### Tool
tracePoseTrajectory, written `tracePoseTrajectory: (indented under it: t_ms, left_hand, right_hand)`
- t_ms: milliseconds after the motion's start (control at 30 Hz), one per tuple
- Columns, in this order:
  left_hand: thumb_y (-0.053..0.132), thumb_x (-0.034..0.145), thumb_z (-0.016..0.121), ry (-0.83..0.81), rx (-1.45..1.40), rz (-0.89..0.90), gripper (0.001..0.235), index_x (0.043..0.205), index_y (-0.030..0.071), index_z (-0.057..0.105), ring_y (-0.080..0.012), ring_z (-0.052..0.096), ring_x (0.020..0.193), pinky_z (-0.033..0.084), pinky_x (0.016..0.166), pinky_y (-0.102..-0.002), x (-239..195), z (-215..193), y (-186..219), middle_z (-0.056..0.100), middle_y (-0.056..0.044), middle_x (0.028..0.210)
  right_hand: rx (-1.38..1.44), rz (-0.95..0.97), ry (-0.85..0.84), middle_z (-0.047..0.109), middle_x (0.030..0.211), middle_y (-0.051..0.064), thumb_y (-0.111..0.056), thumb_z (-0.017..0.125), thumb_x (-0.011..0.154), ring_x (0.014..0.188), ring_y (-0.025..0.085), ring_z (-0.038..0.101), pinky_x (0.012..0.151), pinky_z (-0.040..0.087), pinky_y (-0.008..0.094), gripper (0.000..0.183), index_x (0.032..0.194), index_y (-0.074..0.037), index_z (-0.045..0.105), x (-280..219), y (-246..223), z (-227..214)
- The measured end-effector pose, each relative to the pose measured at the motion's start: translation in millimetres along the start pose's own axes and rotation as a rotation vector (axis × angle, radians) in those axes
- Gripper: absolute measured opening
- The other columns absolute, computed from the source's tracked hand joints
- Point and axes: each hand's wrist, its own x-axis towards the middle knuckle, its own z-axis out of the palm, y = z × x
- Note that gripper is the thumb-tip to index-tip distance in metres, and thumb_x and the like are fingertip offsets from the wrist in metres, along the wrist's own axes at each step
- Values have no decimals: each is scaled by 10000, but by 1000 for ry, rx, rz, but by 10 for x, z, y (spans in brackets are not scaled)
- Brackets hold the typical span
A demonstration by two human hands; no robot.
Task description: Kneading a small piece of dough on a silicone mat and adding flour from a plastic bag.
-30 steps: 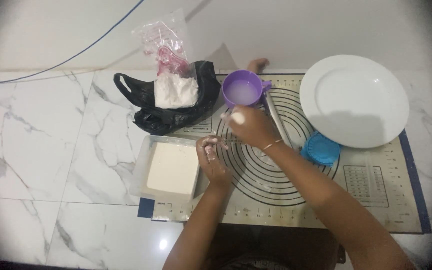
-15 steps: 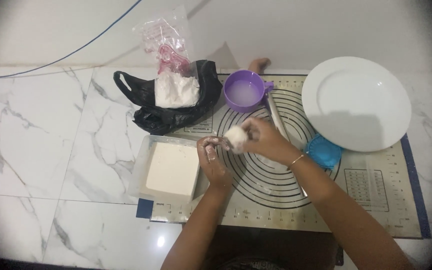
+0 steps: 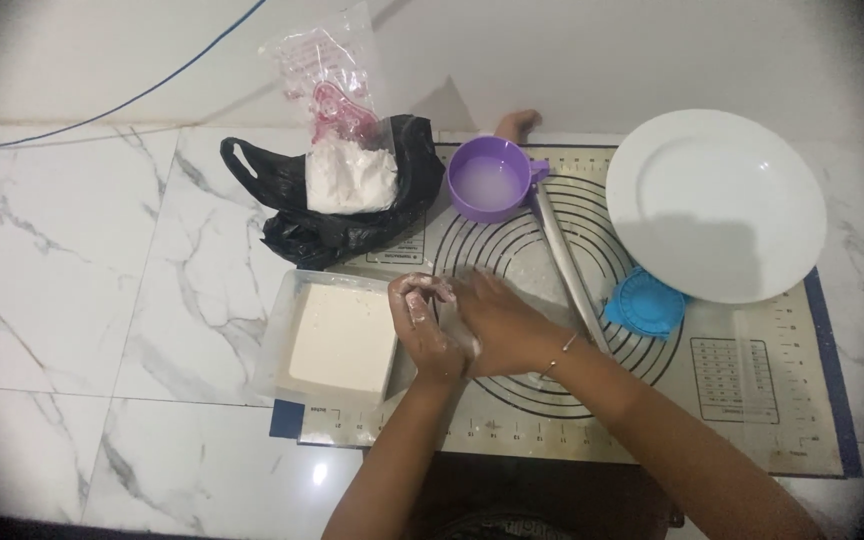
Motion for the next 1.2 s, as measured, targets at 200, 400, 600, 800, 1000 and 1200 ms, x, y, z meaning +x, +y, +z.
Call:
tracePoseTrajectory:
  t_ms: [200,400,600,800,1000,1200]
  left_hand:
    - [396,1084,195,24,-1,-21,394,1048,98,450,-119,536,691,482,745,-303,49,-1,10,459,7,824]
    - [325,1086,219,41,-20,-3,360,1025,68,464,-128,549,675,487,725,-295,36,30,14,484,-15,799]
    - [390,1093,217,-25,47,1,411,1016,77,472,-143,555,689,491,752,-316,57,-75,41,477,-14,788]
    - [371,1096,189,-48,50,-9,396,1031,95,464,-132,546,710,503,770,-327,49,-74,54,470,-14,828]
    - [385,1097,176,-75,59,-28,406,1042,96,456,-137,547,716,507,799,-339,53,-98,39,473,-17,840]
    - [394,1095,169,-69,64,-38,419,1037,104,466,-129,571,715,520,823,-334,57,-58,98,488,-1,821]
  right_hand:
    - [-60,58,82,482,1382,319,-204,776,707,1334,454,436,1037,458,507,885,1435,135,403,113,-11,172]
    - [-5,79,184,534,1179,300,-158,784,640,1129,467,506,856,512,498,739,1275,136,545,59,-39,138]
    - [169,220,255,547,1156,302,-56,820,642,1068,452,623,768,591,487,750,1291,94,475,-67,42,1]
    - [233,249,317,598,1186,323,-28,712,750,1138,495,614,848,553,571,663,1346,127,468,-120,121,-204]
    - [-231,198,362,586,1121,344,11,732,728,1066,477,615,820,547,550,606,1278,154,521,17,-277,-31]
    - [-466,119,615,622,783,119,-90,680,867,799,276,659,692,538,393,78,892,-31,636,297,0,183]
